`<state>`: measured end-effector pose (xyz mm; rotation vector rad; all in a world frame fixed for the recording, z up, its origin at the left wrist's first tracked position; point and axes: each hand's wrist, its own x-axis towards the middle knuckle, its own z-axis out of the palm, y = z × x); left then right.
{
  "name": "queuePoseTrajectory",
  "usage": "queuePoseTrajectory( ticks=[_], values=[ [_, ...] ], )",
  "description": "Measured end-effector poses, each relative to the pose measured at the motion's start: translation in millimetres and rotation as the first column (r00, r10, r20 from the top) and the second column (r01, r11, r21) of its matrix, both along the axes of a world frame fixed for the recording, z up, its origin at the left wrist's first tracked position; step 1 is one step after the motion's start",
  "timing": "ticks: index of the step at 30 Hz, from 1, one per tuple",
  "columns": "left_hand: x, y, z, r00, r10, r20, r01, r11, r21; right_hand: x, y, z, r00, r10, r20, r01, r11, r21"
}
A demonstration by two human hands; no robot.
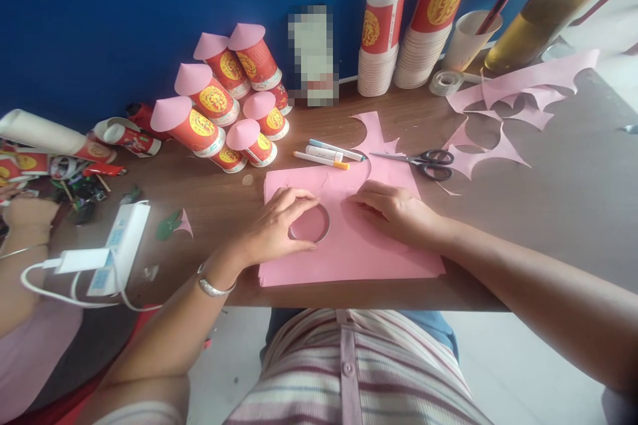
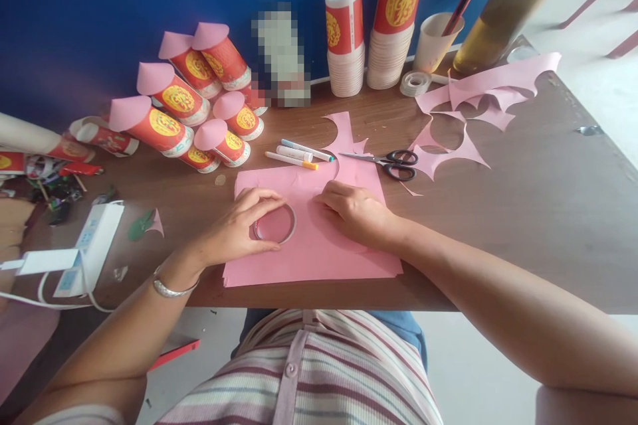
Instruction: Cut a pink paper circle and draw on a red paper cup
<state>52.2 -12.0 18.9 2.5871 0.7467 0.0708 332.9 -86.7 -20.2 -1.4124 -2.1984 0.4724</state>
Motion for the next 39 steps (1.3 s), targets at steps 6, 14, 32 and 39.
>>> queuePoseTrajectory(
  ticks=[6,14,32,39],
  values=[
    [0.6,-0.4,-0.7,1.0,0.015,0.017,-0.015,1.0,-0.003,0.1,-0.2,0.1,1.0,-0.008,0.001,0.008,1.0,0.008],
    [-2.4,-0.6,-4.8,0.998,0.013,0.068,-0.011,1.0,-0.023,0.0,-2.2,0.6,1.0,0.01,-0.012,-0.01,0.998,0.055],
    [-1.6,0.6,-3.1,0.997,0.003,0.075,-0.003,1.0,-0.012,-1.0,-0.3,-2.7,1.0,-0.003,-0.007,0.003,0.999,0.052],
    [1.7,-3.2,-2.1,0.999,0.001,0.048,-0.002,1.0,0.024,1.3,0.0,-2.3,1.0,0.014,-0.004,-0.014,0.999,0.032]
  ],
)
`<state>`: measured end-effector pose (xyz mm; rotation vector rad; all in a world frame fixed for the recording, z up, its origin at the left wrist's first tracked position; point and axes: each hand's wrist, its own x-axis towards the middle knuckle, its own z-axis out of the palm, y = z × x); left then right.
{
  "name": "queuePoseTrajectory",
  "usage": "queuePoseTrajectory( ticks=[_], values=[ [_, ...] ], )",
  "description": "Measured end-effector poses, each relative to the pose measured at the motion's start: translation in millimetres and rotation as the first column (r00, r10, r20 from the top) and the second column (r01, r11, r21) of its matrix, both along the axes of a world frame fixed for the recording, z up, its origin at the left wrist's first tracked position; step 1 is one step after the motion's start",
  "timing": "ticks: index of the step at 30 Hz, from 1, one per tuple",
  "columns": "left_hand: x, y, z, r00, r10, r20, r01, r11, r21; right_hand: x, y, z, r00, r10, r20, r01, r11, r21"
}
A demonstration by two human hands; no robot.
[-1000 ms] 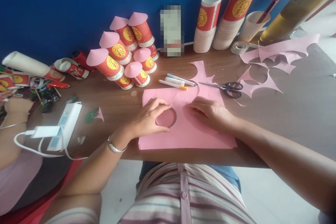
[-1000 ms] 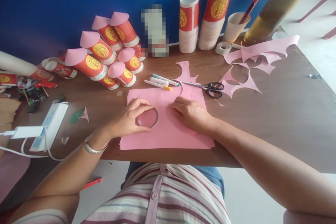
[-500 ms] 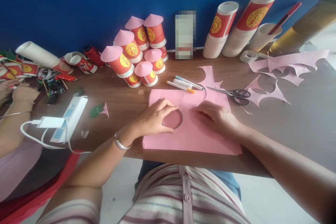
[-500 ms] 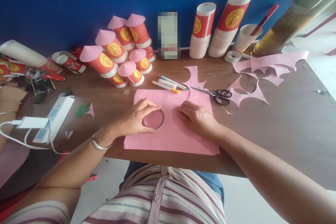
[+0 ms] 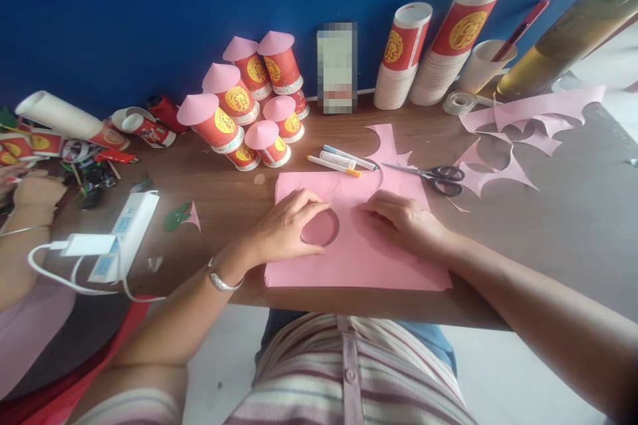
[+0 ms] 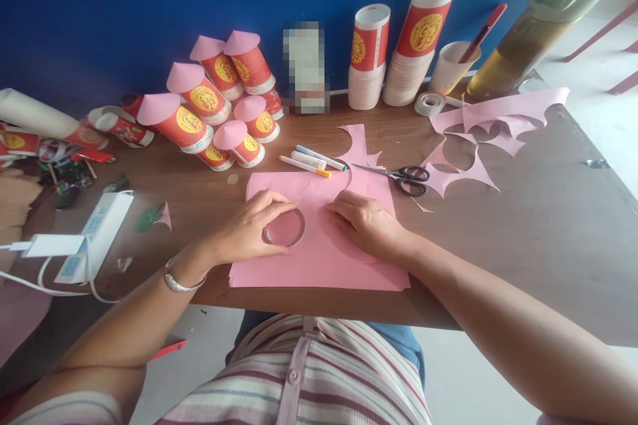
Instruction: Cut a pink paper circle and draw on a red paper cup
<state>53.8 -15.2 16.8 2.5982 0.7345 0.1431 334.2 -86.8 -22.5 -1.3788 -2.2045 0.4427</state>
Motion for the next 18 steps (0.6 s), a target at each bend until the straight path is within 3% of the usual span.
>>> queuePoseTrajectory(
  ticks=[6,11,14,18],
  values=[
    [-9,1,17.7,0.995,0.076,0.07,-0.077,0.997,0.014,1,0,0.2,0.999,0.016,-0.032,-0.016,1.0,0.0],
    [-52,22,39.1,0.924,0.315,0.217,-0.345,0.932,0.116,0,-2,2.3,1.0,-0.006,-0.024,0.005,1.0,-0.026],
    [-87,33,38.9,0.878,0.427,0.217,-0.462,0.875,0.148,1,-2,1.8,0.999,0.011,-0.047,-0.012,0.999,-0.035],
    [-117,37,26.0,0.829,0.537,0.158,-0.559,0.805,0.197,1,-1,0.2,0.999,-0.002,-0.045,0.0,0.999,-0.043]
  ],
)
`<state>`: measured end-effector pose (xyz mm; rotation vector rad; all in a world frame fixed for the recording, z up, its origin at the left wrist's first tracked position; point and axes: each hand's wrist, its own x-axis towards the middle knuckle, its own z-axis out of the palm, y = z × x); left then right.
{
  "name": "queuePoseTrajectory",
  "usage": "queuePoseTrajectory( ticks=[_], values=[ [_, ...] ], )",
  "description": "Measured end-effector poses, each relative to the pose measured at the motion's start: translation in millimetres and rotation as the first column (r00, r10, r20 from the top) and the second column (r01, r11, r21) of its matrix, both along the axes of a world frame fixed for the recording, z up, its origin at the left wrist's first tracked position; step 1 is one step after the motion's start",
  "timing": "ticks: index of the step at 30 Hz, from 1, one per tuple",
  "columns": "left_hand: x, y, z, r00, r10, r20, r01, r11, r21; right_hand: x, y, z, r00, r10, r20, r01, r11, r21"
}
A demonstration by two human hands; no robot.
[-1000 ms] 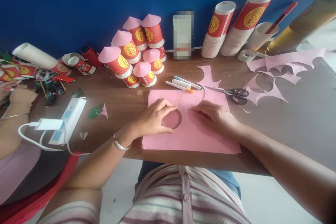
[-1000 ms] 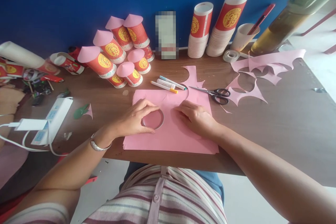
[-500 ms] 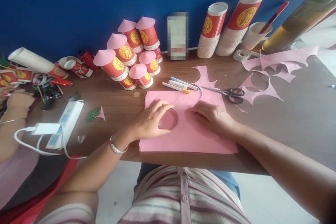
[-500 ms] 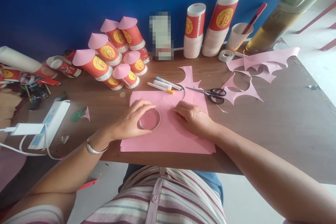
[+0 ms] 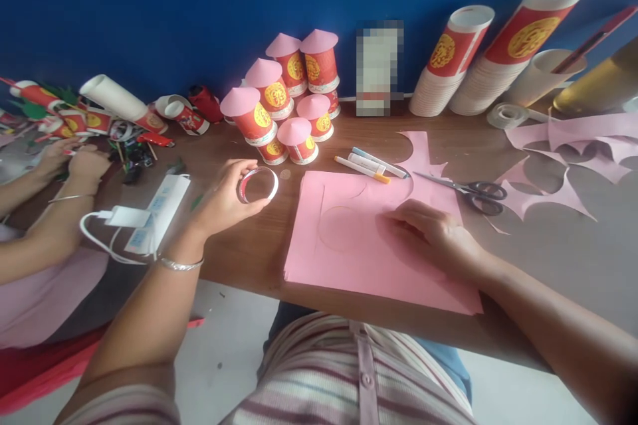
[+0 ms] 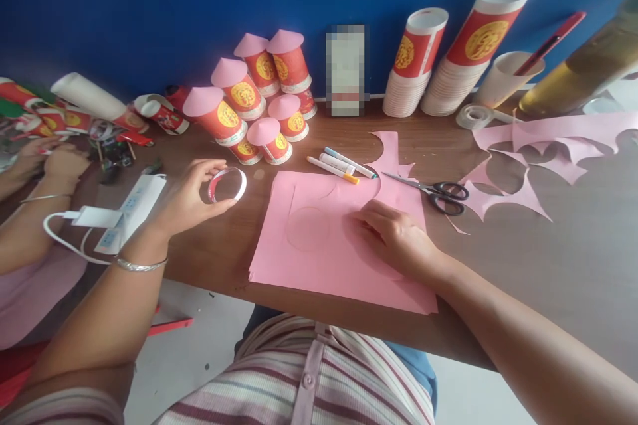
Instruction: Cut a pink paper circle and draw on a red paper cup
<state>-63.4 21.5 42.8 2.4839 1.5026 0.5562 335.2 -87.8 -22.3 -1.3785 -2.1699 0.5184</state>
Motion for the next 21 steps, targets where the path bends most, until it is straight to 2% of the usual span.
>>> queuePoseTrajectory(
  ticks=[6,10,13,16,19,21],
  values=[
    [-13,3,-20.3,0.989,0.103,-0.105,-0.115,0.987,-0.114,-3,-1,0.9,1.0,-0.026,0.007,0.026,0.999,-0.028],
    [-18,6,-22.5,0.988,0.07,-0.138,-0.092,0.982,-0.163,-5,0,0.5,1.0,-0.029,0.0,0.029,0.999,-0.017],
    [-16,4,-18.8,0.991,0.028,-0.135,-0.043,0.993,-0.111,-5,0,3.1,0.999,-0.032,0.01,0.033,0.999,-0.015],
    [-5,-3,-12.0,0.997,0.002,-0.072,0.0,1.0,0.024,-4,0,11.2,0.999,0.009,0.043,-0.008,1.0,-0.022],
    [18,-13,-4.6,0.998,-0.053,-0.039,0.055,0.997,0.053,0,2,24.4,0.991,0.04,0.124,-0.041,0.999,0.003],
    [38,-18,-1.6,0.991,-0.131,-0.022,0.132,0.991,0.034,3,9,34.4,0.976,-0.002,0.219,-0.012,0.998,0.066]
  ],
)
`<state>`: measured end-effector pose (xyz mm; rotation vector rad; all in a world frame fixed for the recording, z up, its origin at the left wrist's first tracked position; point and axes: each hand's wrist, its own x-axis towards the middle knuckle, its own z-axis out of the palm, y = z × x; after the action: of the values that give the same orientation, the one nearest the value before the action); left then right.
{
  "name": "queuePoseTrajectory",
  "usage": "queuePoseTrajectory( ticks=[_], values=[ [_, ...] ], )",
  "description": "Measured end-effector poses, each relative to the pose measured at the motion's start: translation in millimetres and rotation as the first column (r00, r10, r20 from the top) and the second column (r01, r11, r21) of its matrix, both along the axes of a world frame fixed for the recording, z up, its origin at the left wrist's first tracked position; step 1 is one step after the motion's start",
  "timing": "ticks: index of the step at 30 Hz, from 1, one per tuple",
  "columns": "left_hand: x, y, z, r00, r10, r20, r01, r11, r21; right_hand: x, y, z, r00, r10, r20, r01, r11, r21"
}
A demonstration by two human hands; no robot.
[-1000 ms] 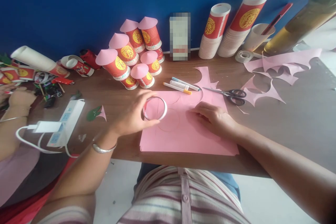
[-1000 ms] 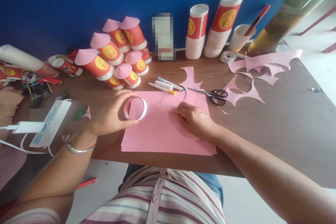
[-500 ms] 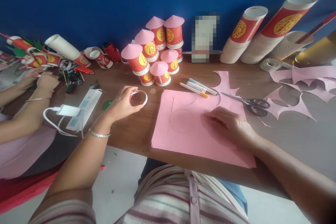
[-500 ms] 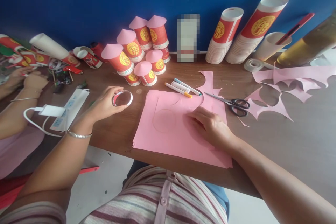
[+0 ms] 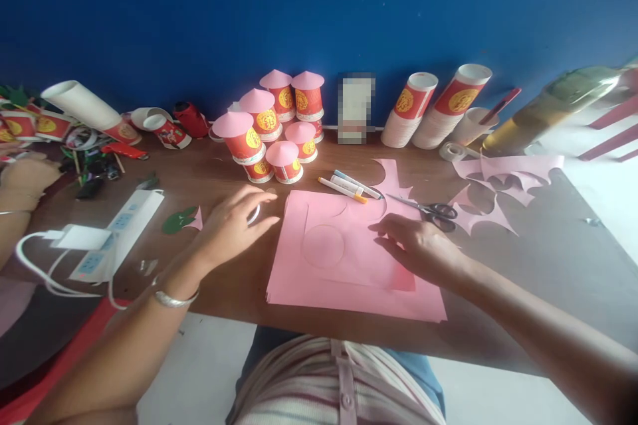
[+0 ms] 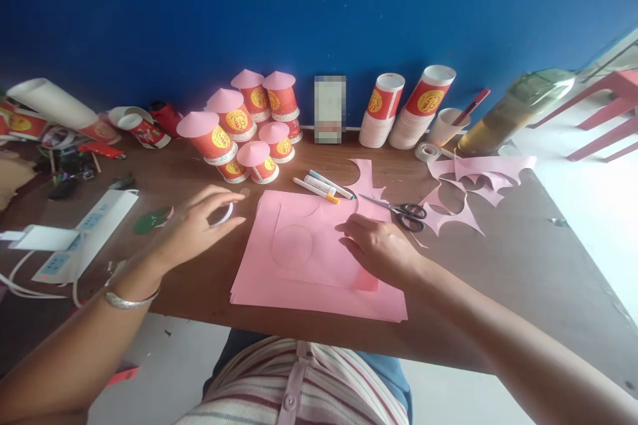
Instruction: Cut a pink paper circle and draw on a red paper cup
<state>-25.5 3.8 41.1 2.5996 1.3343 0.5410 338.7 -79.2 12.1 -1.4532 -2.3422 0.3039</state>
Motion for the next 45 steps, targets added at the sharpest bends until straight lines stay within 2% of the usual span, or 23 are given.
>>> queuePoseTrajectory(
  ticks=[3,7,10,13,17,20,23,27,31,35,40,42,45],
  values=[
    [30,-2,0.4,0.992,-0.117,-0.056,0.11,0.987,-0.117,9,16,14.0,0.959,-0.135,0.25,0.116,0.989,0.086],
    [59,-3,-1.8,0.971,-0.15,-0.184,0.093,0.954,-0.286,29,29,25.0,0.734,-0.277,0.62,0.279,0.955,0.096],
    [67,-4,-3.9,0.963,-0.154,-0.223,0.071,0.937,-0.341,50,22,23.0,0.659,-0.291,0.694,0.347,0.936,0.063],
    [70,-6,-5.8,0.964,-0.137,-0.228,0.056,0.943,-0.329,69,10,13.4,0.666,-0.229,0.71,0.35,0.937,-0.026],
    [73,-7,-8.3,0.966,-0.1,-0.238,0.013,0.94,-0.341,82,2,0.7,0.754,-0.301,0.583,0.345,0.938,0.038],
    [76,-5,-12.2,0.968,-0.075,-0.241,-0.007,0.946,-0.323,84,3,-2.2,0.794,-0.315,0.52,0.35,0.936,0.032],
    [78,-3,-17.1,0.972,-0.073,-0.222,0.007,0.959,-0.285,83,5,1.4,0.784,-0.316,0.534,0.367,0.93,0.013],
    [83,-1,-18.6,0.974,-0.139,-0.178,0.097,0.97,-0.223,81,4,12.1,0.745,-0.317,0.588,0.441,0.894,-0.077],
    [93,8,-12.8,0.956,-0.208,-0.208,0.139,0.942,-0.304,86,-2,16.6,0.749,-0.348,0.563,0.455,0.889,-0.057],
    [103,18,-7.2,0.931,-0.288,-0.222,0.181,0.897,-0.403,94,-8,9.9,0.818,-0.373,0.438,0.424,0.905,-0.021],
    [109,21,-2.6,0.91,-0.295,-0.292,0.159,0.897,-0.412,95,-10,2.3,0.857,-0.456,0.24,0.442,0.89,0.112],
    [110,21,-2.0,0.921,-0.298,-0.251,0.164,0.88,-0.445,93,-10,2.0,0.866,-0.482,0.132,0.47,0.875,0.115],
    [113,20,-1.8,0.952,-0.288,-0.104,0.196,0.836,-0.513,92,-9,1.1,0.837,-0.547,-0.03,0.548,0.836,0.041]
  ],
)
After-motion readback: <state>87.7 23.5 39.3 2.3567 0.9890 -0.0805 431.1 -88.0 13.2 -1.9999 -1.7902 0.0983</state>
